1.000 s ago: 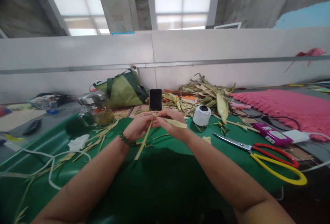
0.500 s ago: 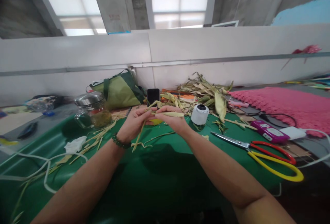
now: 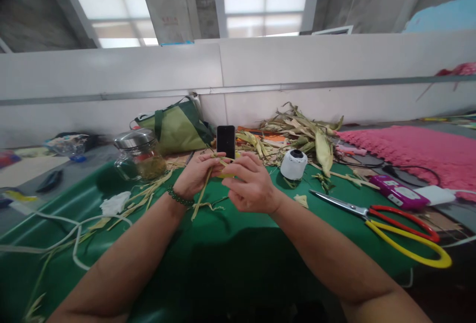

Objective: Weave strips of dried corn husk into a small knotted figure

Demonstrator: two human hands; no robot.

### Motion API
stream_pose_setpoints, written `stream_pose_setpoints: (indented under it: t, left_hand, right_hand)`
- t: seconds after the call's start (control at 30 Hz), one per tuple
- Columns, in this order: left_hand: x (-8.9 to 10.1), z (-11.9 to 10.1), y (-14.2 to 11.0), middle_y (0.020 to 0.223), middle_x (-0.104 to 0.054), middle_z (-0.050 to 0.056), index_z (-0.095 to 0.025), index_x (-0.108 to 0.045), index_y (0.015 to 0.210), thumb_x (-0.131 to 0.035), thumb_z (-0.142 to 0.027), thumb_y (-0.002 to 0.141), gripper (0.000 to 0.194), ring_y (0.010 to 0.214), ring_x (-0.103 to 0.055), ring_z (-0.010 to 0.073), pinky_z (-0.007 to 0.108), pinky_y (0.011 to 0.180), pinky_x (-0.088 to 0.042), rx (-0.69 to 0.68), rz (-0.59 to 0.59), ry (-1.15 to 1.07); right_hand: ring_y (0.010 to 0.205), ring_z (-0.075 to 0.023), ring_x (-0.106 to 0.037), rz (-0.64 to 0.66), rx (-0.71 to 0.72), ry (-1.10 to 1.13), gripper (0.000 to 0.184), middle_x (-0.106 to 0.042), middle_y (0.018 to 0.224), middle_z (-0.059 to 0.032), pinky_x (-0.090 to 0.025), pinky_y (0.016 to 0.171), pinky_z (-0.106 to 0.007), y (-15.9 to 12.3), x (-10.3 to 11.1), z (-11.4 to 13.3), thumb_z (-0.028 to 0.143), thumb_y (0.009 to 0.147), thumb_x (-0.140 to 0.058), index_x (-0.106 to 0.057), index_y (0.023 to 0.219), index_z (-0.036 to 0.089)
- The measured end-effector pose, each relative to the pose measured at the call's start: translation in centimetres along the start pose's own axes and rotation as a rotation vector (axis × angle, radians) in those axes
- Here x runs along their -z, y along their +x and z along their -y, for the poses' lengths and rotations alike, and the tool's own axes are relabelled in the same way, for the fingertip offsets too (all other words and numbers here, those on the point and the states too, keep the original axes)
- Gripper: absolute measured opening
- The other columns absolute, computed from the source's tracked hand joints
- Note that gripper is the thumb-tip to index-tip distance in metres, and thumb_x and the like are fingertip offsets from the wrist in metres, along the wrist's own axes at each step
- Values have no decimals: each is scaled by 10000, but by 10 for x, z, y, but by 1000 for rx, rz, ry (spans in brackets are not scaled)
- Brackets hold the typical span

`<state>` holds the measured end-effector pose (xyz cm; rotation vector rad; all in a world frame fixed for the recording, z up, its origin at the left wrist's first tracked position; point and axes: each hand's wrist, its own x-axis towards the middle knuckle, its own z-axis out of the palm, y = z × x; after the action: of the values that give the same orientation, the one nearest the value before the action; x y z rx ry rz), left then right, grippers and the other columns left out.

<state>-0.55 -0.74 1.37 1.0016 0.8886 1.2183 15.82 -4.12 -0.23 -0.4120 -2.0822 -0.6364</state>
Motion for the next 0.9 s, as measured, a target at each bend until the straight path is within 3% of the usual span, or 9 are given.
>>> stream_pose_setpoints:
  t: [0.13, 0.2, 0.33, 0.47, 0.53, 0.6, 0.7, 0.8, 0.9]
  left_hand:
    - [-4, 5, 0, 677, -721, 51, -96, -674, 832, -590, -9, 716, 167, 565, -643, 99, 180, 553, -484, 36, -16, -38]
    - [-6, 9, -1, 658, -712, 44, -94, -688, 833, -600, -19, 706, 172, 567, -632, 95, 180, 571, -486, 65, 14, -52]
    - [-9, 13, -5, 618, -690, 25, -95, -728, 833, -642, -59, 666, 191, 536, -583, 83, 166, 520, -439, 66, 74, -19]
    - [-11, 11, -8, 662, -713, 41, -104, -736, 739, -680, -55, 589, 168, 588, -611, 100, 180, 569, -465, 51, 129, -15]
    - [-10, 9, -8, 649, -713, 47, -106, -735, 711, -685, -59, 573, 154, 580, -618, 106, 184, 570, -469, 51, 152, -11]
    - [-8, 7, -8, 652, -714, 54, -106, -728, 682, -689, -72, 576, 118, 587, -631, 116, 203, 609, -492, 46, 178, -1]
    - [-6, 5, -9, 690, -722, 68, -100, -716, 675, -706, -98, 593, 83, 622, -657, 136, 259, 718, -522, 32, 224, 15]
    - [-6, 4, -13, 695, -724, 82, -95, -723, 726, -729, -198, 638, 136, 649, -674, 164, 282, 729, -527, 15, 281, 28]
    - [-9, 4, -17, 687, -726, 75, -103, -732, 750, -761, -279, 642, 209, 659, -675, 158, 255, 710, -520, -8, 315, 77]
  right_hand:
    - [713, -171, -504, 166, 134, -40, 198, -594, 691, -31, -445, 724, -325, 1, -12, 8, 164, 844, -470, -660, 843, 220]
    - [719, -178, -505, 220, 113, -154, 220, -575, 695, -45, -446, 716, -323, 1, -22, 10, 141, 875, -447, -661, 905, 188]
    - [746, -186, -522, 212, 44, -281, 242, -569, 710, -61, -445, 710, -325, -1, -33, 9, 140, 904, -451, -648, 771, 182]
    - [759, -175, -558, 157, -25, -84, 271, -625, 755, -58, -466, 741, -316, -2, -29, 6, 160, 921, -417, -633, 761, 199]
    - [721, -156, -571, 51, -193, 116, 232, -641, 751, -46, -480, 705, -292, -2, -27, 3, 200, 915, -436, -619, 773, 195]
    - [612, -129, -543, -56, -460, 293, 200, -615, 665, -18, -464, 597, -258, -2, -25, -2, 264, 881, -505, -589, 715, 191]
    - [490, -98, -453, -103, -796, 483, 254, -529, 535, 18, -391, 476, -230, 1, -22, -10, 332, 805, -594, -547, 605, 183]
    - [471, -93, -440, -102, -929, 616, 269, -517, 503, 23, -372, 459, -226, 3, -20, -16, 360, 767, -608, -552, 580, 175]
    - [454, -86, -422, -140, -964, 636, 265, -499, 484, 33, -361, 446, -221, 4, -20, -19, 358, 741, -621, -540, 564, 177]
